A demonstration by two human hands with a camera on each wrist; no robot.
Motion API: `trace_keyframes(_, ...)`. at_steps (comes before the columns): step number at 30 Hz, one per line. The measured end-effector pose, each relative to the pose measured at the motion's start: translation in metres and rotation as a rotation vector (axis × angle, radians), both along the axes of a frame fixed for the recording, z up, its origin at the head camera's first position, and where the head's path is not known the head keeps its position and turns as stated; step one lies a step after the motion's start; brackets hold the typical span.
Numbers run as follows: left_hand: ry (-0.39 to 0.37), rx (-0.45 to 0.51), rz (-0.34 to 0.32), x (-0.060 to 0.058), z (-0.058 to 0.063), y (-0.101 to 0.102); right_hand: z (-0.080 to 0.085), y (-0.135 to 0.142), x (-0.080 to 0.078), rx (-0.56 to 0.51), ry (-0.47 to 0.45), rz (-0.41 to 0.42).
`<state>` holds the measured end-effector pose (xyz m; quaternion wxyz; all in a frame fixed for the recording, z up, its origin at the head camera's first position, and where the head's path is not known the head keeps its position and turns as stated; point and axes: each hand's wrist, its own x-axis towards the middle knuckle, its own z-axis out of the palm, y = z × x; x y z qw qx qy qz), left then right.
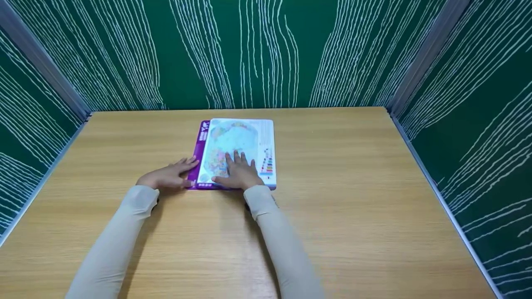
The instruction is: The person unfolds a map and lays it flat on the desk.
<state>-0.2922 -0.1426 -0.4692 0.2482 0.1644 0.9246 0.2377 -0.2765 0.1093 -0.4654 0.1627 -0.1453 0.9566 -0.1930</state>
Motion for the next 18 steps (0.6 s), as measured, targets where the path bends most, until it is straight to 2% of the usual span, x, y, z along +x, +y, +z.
trace_keyframes(8, 0.002, 0.004, -0.008, -0.001, -0.001, 0.000, 0.003, -0.019, 0.003, 0.013, -0.001, 0.008)
trace_keyframes(15, 0.020, 0.001, -0.048, -0.002, 0.001, 0.000, 0.007, -0.035, 0.004, 0.033, -0.016, 0.038)
trace_keyframes(18, 0.014, 0.005, -0.037, -0.002, 0.002, 0.000, 0.007, -0.039, 0.004, 0.043, -0.029, 0.033)
